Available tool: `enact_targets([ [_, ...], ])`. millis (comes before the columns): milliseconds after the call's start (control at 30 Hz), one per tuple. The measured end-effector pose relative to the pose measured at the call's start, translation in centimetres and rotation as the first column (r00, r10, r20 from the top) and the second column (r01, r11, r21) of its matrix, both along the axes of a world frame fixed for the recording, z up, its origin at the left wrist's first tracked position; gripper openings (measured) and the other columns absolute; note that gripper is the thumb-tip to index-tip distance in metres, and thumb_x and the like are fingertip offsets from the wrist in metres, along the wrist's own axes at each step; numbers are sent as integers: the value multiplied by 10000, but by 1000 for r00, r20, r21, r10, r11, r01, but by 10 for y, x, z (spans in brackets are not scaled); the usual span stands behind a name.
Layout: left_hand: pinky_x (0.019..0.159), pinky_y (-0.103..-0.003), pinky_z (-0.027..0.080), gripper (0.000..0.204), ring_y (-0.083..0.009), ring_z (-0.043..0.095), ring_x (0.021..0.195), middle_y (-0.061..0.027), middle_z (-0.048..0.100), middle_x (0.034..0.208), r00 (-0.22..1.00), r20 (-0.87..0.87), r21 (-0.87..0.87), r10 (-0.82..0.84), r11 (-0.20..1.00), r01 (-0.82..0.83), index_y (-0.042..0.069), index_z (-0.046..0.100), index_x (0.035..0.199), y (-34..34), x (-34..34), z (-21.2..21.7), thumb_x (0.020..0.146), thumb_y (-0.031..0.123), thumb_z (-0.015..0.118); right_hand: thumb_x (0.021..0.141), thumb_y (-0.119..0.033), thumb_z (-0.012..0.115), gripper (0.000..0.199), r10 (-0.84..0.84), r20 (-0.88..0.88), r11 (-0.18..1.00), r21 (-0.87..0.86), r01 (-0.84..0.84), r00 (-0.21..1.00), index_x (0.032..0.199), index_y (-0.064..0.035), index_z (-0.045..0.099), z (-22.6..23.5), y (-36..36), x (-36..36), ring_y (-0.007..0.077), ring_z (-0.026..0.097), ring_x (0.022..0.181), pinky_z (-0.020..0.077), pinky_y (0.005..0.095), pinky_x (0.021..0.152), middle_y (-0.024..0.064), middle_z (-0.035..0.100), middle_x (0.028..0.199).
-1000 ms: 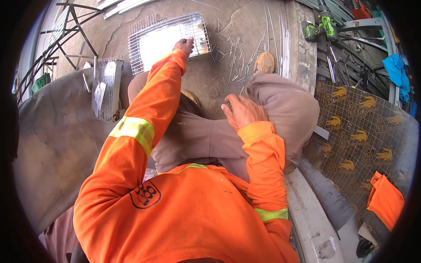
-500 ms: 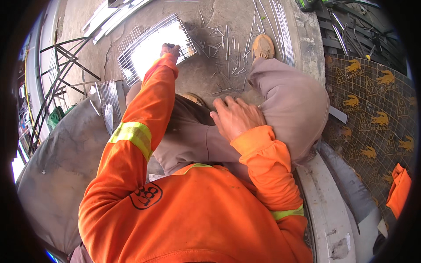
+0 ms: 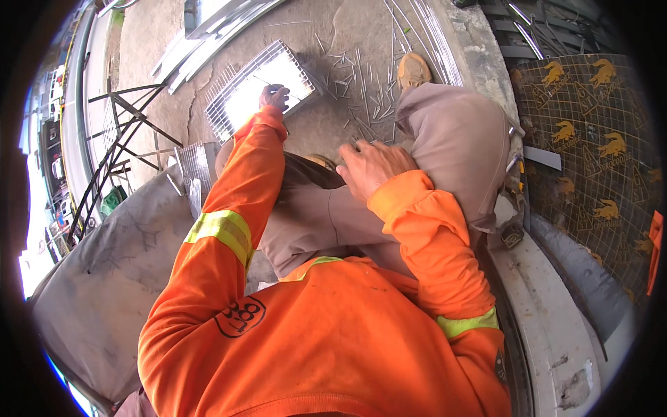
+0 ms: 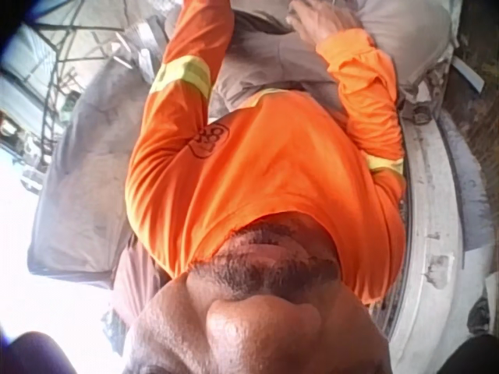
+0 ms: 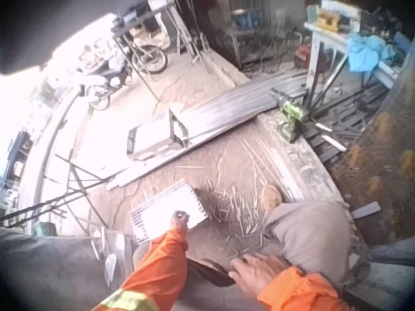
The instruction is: Manually assembling and securing a metal wire grate using pliers and wire.
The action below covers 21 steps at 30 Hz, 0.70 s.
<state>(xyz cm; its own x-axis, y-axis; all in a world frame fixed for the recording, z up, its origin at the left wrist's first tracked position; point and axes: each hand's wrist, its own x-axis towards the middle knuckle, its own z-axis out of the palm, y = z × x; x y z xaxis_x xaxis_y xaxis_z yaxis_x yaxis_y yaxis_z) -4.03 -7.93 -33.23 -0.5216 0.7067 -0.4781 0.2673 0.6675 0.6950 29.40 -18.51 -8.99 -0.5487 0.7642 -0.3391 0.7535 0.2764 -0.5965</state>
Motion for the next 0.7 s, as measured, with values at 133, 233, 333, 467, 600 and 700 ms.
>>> enact_targets([
  [133, 703, -434, 579, 449, -249, 676, 897, -131, 668, 1075, 981, 171, -18, 94, 996, -93, 140, 506, 1246, -3, 29, 22, 841, 119, 698, 933, -310, 587, 222, -12, 41, 1000, -10, 13, 999, 1040, -116, 585, -4, -4, 7, 331, 637, 918, 505, 455, 789, 95, 661, 990],
  [233, 624, -391, 580, 529, -216, 662, 796, -121, 668, 1018, 968, 210, 47, 137, 987, -151, 121, 438, 1313, -10, 38, 29, 844, 134, 683, 936, -312, 582, 223, -21, 37, 1000, -5, 21, 999, 1042, -117, 587, -3, -6, 8, 331, 635, 930, 504, 452, 798, 95, 661, 993],
  [333, 663, -403, 573, 537, -258, 662, 795, -142, 669, 1038, 981, 157, 66, 113, 990, -125, 90, 438, 1293, -11, 34, 23, 827, 142, 699, 940, -318, 576, 230, -19, 43, 1000, -15, 20, 999, 1053, -117, 586, -1, -8, 8, 332, 631, 949, 501, 454, 812, 97, 661, 1007],
  [467, 661, -370, 551, 424, -219, 644, 747, -148, 666, 929, 778, -577, 309, 249, 948, -73, 24, 535, 1100, -13, 6, -11, 780, 201, 749, 949, -328, 555, 240, -9, 9, 1000, 21, 8, 1000, 1022, -100, 567, 0, -7, 5, 340, 648, 938, 503, 494, 767, 110, 651, 978],
  [600, 512, -318, 497, 381, -198, 587, 525, -80, 619, 668, 916, -272, 238, 295, 943, -233, -3, 598, 980, -9, -26, -18, 753, 252, 767, 941, -322, 574, 244, 22, 60, 999, -38, -19, 998, 1071, -116, 581, 8, -3, -3, 342, 624, 969, 498, 459, 822, 102, 660, 1028],
  [700, 860, -387, 520, 343, -308, 681, 874, -172, 718, 892, 955, -206, 56, 211, 977, -204, 39, 706, 935, -16, -14, -14, 702, 290, 724, 940, -321, 575, 242, 25, 72, 999, -22, -23, 997, 1067, -115, 581, 2, -4, -3, 344, 626, 959, 499, 462, 815, 107, 659, 1023],
])
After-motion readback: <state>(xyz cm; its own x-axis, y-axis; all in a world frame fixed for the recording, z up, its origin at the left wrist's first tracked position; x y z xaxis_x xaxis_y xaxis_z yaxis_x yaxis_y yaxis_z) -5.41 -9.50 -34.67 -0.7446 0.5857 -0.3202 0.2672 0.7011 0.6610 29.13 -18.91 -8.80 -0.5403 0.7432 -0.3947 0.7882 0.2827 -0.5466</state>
